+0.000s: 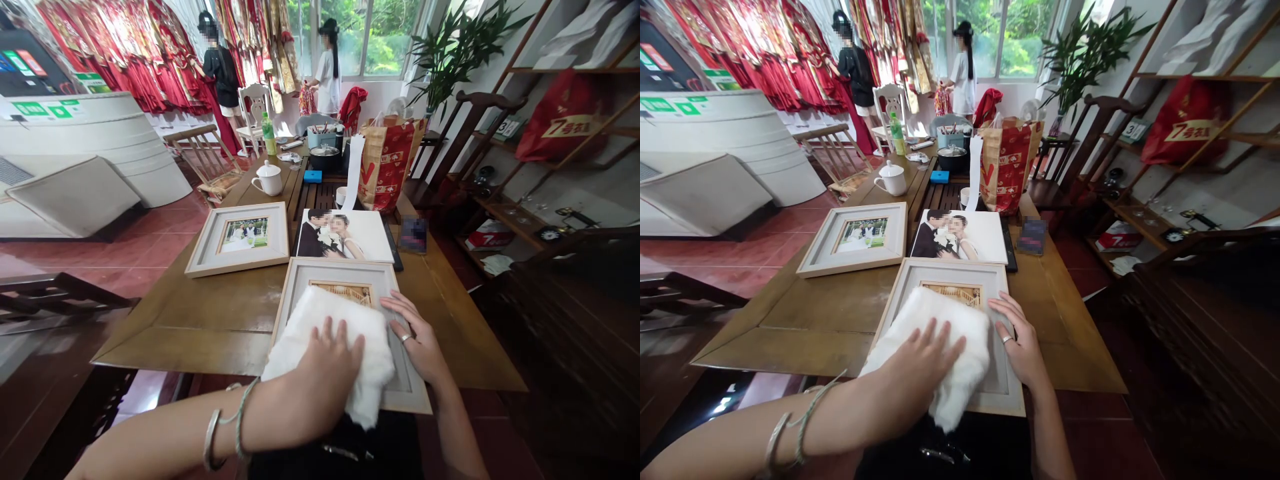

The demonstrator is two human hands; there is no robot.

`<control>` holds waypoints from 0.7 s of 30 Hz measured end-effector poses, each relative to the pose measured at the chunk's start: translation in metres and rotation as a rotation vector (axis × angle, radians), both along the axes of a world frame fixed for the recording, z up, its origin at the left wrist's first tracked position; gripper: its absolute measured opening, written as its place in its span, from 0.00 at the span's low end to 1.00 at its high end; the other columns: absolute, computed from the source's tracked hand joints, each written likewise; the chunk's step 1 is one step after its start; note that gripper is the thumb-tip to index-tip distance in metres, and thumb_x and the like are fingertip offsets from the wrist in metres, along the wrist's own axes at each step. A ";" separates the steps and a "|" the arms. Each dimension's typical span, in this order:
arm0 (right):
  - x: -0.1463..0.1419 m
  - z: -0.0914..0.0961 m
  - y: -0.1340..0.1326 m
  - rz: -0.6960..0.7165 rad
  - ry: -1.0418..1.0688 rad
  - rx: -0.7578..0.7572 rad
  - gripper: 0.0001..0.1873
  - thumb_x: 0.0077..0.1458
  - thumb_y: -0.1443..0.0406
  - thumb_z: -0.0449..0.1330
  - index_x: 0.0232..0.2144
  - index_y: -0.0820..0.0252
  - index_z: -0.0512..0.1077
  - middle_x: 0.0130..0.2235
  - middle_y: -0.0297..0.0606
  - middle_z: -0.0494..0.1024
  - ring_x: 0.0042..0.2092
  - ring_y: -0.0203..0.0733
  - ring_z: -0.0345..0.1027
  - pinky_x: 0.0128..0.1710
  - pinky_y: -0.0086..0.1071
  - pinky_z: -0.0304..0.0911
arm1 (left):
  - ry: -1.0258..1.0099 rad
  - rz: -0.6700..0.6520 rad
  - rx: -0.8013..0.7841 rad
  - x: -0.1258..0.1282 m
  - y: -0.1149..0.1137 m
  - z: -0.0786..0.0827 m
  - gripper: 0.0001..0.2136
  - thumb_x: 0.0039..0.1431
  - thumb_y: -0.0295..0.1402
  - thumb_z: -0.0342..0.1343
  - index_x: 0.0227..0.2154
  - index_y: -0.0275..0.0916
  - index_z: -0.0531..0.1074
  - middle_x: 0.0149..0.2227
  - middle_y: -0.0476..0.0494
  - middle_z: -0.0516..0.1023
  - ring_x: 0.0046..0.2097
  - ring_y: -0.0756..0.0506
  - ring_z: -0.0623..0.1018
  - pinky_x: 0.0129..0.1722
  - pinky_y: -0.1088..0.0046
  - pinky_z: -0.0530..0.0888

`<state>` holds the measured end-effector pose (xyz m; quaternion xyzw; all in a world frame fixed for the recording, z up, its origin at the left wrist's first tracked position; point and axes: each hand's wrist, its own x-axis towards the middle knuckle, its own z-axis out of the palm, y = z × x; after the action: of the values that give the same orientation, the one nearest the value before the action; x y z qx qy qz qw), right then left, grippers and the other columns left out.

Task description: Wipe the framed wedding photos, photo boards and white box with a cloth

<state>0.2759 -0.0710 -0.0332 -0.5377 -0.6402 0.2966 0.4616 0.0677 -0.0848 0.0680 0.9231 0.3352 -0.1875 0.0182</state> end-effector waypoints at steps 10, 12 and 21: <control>-0.002 0.004 -0.001 -0.003 0.015 -0.022 0.17 0.59 0.65 0.52 0.49 0.52 0.71 0.56 0.40 0.69 0.64 0.47 0.50 0.62 0.50 0.48 | 0.007 0.339 0.224 0.007 0.070 0.001 0.31 0.56 0.19 0.49 0.64 0.28 0.50 0.63 0.19 0.55 0.63 0.28 0.59 0.54 0.50 0.67; -0.001 0.003 -0.001 -0.003 0.014 -0.023 0.17 0.59 0.65 0.52 0.49 0.52 0.71 0.56 0.40 0.69 0.64 0.47 0.50 0.62 0.51 0.48 | 0.048 0.333 0.195 0.003 0.063 0.006 0.32 0.54 0.18 0.50 0.63 0.26 0.50 0.61 0.17 0.58 0.61 0.27 0.62 0.51 0.49 0.69; -0.001 0.000 -0.001 -0.004 0.006 -0.008 0.16 0.59 0.64 0.52 0.48 0.52 0.72 0.54 0.41 0.71 0.64 0.49 0.51 0.63 0.52 0.46 | 0.149 0.022 -0.213 -0.044 -0.019 0.025 0.35 0.46 0.20 0.56 0.61 0.29 0.57 0.57 0.22 0.67 0.56 0.31 0.71 0.45 0.61 0.75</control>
<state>0.2753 -0.0718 -0.0336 -0.5400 -0.6364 0.3000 0.4620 0.0239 -0.1038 0.0926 0.8958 0.3240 -0.2898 0.0932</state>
